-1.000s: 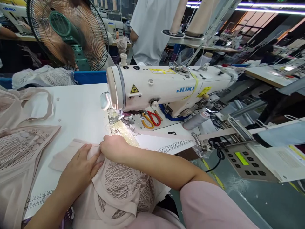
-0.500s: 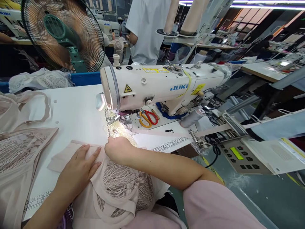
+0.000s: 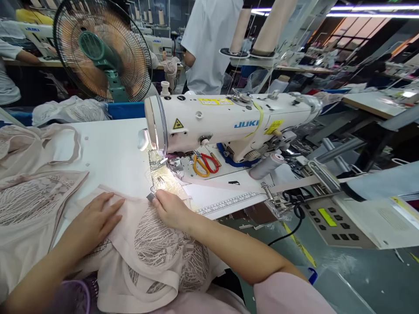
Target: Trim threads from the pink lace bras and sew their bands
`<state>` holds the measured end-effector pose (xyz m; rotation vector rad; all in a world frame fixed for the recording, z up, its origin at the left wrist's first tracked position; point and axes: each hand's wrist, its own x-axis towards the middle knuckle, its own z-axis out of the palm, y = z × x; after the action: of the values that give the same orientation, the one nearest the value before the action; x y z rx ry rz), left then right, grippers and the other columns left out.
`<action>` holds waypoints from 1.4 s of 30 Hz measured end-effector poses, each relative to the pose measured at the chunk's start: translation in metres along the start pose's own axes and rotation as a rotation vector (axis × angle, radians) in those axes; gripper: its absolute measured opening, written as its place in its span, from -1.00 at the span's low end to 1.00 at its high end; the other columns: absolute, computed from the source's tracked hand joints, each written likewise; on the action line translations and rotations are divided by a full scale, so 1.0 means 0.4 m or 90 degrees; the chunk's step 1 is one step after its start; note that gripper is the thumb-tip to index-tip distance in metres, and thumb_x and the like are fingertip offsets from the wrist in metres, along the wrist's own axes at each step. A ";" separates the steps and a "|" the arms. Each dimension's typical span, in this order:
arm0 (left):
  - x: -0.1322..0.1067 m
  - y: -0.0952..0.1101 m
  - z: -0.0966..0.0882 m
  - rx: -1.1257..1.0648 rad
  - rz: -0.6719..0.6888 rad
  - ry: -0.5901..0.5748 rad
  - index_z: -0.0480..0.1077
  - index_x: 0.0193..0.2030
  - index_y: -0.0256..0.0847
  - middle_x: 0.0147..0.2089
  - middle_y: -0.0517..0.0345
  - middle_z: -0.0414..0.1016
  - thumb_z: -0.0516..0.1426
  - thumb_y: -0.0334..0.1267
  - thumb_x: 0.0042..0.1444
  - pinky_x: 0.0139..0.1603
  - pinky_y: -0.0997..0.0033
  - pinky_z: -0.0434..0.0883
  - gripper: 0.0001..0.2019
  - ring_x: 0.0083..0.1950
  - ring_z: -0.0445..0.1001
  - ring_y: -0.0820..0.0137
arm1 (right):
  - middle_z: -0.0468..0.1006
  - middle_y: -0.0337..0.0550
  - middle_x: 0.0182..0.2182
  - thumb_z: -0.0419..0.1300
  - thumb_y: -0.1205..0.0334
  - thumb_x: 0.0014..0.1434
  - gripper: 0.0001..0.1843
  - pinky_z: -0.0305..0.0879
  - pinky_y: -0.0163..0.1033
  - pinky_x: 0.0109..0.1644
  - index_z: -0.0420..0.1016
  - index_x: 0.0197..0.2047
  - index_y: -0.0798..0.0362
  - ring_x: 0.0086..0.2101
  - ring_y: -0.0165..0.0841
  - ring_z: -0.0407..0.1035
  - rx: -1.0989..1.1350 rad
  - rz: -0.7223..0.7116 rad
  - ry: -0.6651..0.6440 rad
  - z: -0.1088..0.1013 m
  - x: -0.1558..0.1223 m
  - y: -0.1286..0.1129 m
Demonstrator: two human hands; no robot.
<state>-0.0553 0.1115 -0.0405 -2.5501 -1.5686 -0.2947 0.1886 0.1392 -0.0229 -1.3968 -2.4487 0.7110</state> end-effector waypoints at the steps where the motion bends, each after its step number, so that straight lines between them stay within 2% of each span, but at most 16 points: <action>1: -0.001 0.005 -0.010 -0.024 -0.019 0.004 0.43 0.02 -0.29 0.06 -0.24 0.40 -0.10 -0.12 0.22 -0.01 0.05 0.43 -0.57 0.05 0.41 0.06 | 0.34 -0.24 -0.43 -0.17 0.30 0.33 -0.79 0.14 -0.37 -0.37 0.17 -0.34 0.06 -0.42 -0.43 0.26 0.017 -0.003 0.003 0.005 0.000 -0.002; 3: -0.002 0.038 -0.024 -0.061 -0.055 0.022 0.42 0.01 -0.32 0.02 -0.17 0.45 -0.16 -0.16 0.25 -0.03 0.14 0.45 -0.57 0.02 0.43 0.15 | 0.31 -0.25 -0.46 -0.14 0.30 0.31 -0.79 0.12 -0.36 -0.38 0.15 -0.38 0.05 -0.44 -0.42 0.24 0.042 -0.005 0.010 0.011 0.002 -0.007; 5: -0.002 0.090 -0.023 -0.064 -0.068 0.032 0.39 0.04 -0.34 0.02 -0.18 0.46 -0.15 -0.18 0.25 -0.04 0.16 0.46 -0.58 0.03 0.43 0.15 | 0.30 -0.25 -0.48 -0.11 0.31 0.29 -0.79 0.10 -0.35 -0.38 0.16 -0.41 0.05 -0.45 -0.41 0.21 0.052 -0.009 0.017 0.011 0.003 -0.013; 8: -0.008 0.156 0.007 -0.015 -0.044 0.045 0.36 0.10 -0.37 0.10 -0.35 0.37 -0.02 -0.14 0.20 0.01 0.02 0.41 -0.57 0.13 0.35 -0.03 | 0.33 -0.22 -0.45 -0.05 0.34 0.25 -0.84 0.11 -0.33 -0.34 0.24 -0.38 0.09 -0.42 -0.40 0.22 0.048 -0.032 0.012 0.003 0.005 -0.019; 10: -0.015 0.176 0.031 0.021 -0.040 0.058 0.37 0.11 -0.34 0.14 -0.41 0.32 0.03 -0.12 0.16 0.04 -0.10 0.35 -0.56 0.17 0.29 -0.14 | 0.37 -0.17 -0.39 -0.01 0.36 0.22 -0.87 0.12 -0.33 -0.30 0.31 -0.35 0.11 -0.36 -0.39 0.25 0.038 -0.052 0.006 -0.004 0.010 -0.019; 13: -0.022 0.180 0.049 0.045 -0.057 0.058 0.38 0.11 -0.26 0.16 -0.40 0.29 0.01 -0.13 0.17 0.07 -0.15 0.30 -0.58 0.20 0.25 -0.16 | 0.39 -0.11 -0.31 0.01 0.35 0.22 -0.84 0.10 -0.33 -0.31 0.41 -0.28 0.13 -0.33 -0.38 0.26 -0.025 -0.068 0.009 -0.011 0.029 -0.015; 19: -0.022 0.177 0.042 0.046 -0.053 0.065 0.36 0.14 -0.21 0.16 -0.41 0.28 0.02 -0.15 0.16 0.05 -0.14 0.32 -0.57 0.17 0.28 -0.17 | 0.39 -0.16 -0.38 0.02 0.25 0.22 -0.73 -0.06 -0.32 -0.47 0.46 -0.08 0.00 -0.45 -0.39 0.20 -0.176 -0.110 -0.021 0.012 0.071 -0.024; 25: -0.021 0.177 0.043 0.045 -0.042 0.082 0.41 0.08 -0.24 0.14 -0.43 0.29 0.02 -0.15 0.16 0.03 -0.15 0.33 -0.60 0.16 0.29 -0.18 | 0.39 -0.17 -0.39 0.05 0.25 0.17 -0.77 -0.09 -0.30 -0.49 0.46 -0.13 0.02 -0.44 -0.37 0.19 -0.216 -0.120 -0.051 0.028 0.084 -0.040; 34: -0.015 0.177 0.039 0.058 -0.036 0.071 0.39 0.10 -0.23 0.15 -0.41 0.28 0.04 -0.16 0.14 0.02 -0.14 0.35 -0.59 0.15 0.30 -0.16 | 0.38 -0.15 -0.40 0.04 0.28 0.17 -0.79 -0.10 -0.28 -0.51 0.44 -0.16 0.07 -0.45 -0.35 0.18 -0.239 -0.152 -0.066 0.017 0.087 -0.037; 42: -0.011 0.178 0.034 0.046 -0.028 0.066 0.40 0.09 -0.28 0.14 -0.46 0.26 0.04 -0.19 0.14 0.02 -0.17 0.34 -0.59 0.15 0.29 -0.20 | 0.39 -0.14 -0.37 0.02 0.30 0.17 -0.78 -0.09 -0.28 -0.49 0.44 -0.16 0.07 -0.44 -0.35 0.19 -0.233 -0.162 -0.080 0.011 0.090 -0.033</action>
<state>0.0077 0.0785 -0.0555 -2.4093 -1.5696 -0.3615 0.1583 0.1632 -0.0213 -1.1432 -2.8971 0.3130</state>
